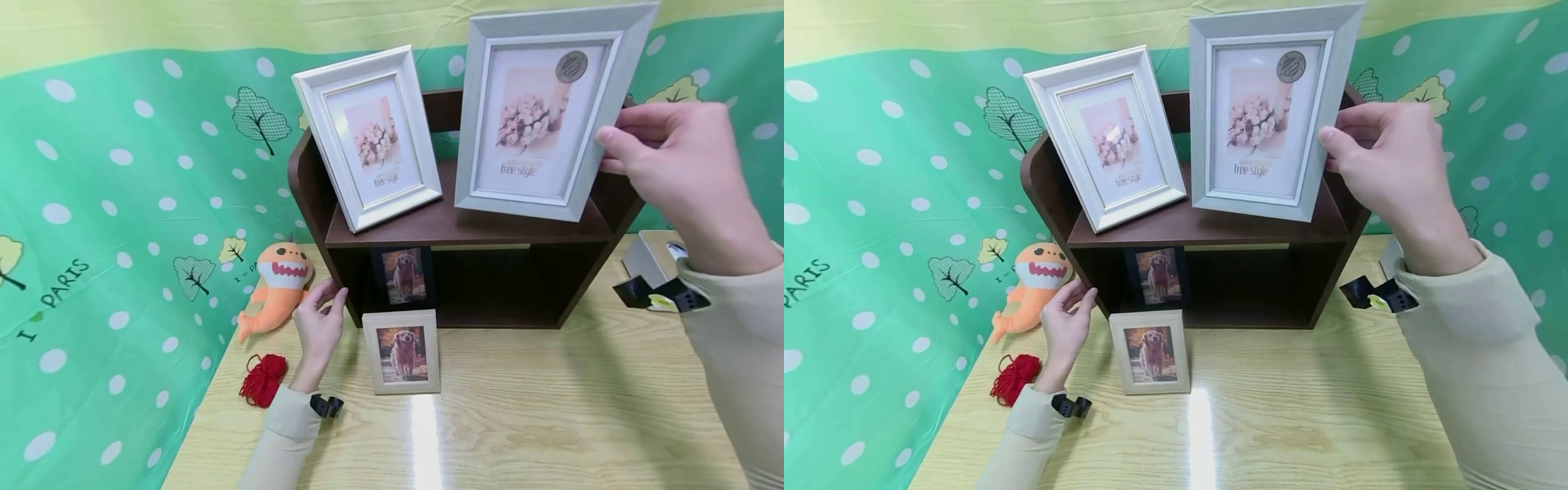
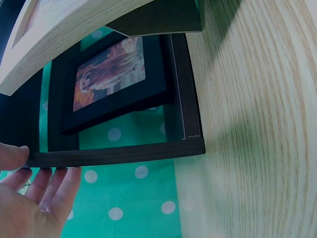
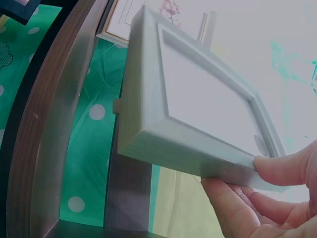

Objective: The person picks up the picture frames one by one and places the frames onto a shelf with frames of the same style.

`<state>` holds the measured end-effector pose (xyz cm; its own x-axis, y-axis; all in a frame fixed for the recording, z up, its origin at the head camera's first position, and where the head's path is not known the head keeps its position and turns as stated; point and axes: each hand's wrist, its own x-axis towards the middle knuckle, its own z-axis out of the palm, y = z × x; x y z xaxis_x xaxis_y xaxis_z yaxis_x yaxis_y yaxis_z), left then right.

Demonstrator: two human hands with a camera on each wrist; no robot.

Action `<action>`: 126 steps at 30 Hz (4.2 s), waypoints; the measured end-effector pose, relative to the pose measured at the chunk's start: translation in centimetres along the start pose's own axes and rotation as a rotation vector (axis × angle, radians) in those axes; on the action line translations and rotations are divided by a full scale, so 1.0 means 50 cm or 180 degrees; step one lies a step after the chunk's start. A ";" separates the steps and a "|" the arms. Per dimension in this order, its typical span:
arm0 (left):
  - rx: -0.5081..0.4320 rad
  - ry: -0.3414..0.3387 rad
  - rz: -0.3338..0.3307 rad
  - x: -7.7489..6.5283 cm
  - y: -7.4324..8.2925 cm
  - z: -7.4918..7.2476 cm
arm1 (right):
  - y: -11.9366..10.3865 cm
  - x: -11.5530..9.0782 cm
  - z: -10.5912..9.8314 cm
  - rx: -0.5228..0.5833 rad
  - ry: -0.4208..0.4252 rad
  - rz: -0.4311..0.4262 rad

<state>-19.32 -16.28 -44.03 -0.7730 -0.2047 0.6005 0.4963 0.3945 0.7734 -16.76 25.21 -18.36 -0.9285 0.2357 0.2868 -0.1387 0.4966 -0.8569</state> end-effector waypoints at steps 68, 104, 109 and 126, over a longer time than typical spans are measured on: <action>-0.0045 0.0026 0.0056 -0.002 0.078 -0.005 | 0.008 0.008 0.073 -0.1065 0.0326 -0.0009; -0.0032 0.0034 0.0117 -0.001 -0.007 0.001 | 0.024 0.031 0.080 -0.1152 0.0323 0.0112; -0.0015 0.0043 0.0116 0.000 -0.003 0.001 | 0.024 0.033 0.080 -0.1157 0.0325 0.0082; -0.0088 0.0047 0.0091 -0.003 -0.008 0.002 | 0.021 0.027 0.079 -0.1160 0.0284 0.0107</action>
<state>-19.44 -16.29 -44.46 -0.7525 -0.2070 0.6253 0.5290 0.3757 0.7609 -19.53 22.76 -20.55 -0.8947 0.3207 0.3110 0.0380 0.7483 -0.6623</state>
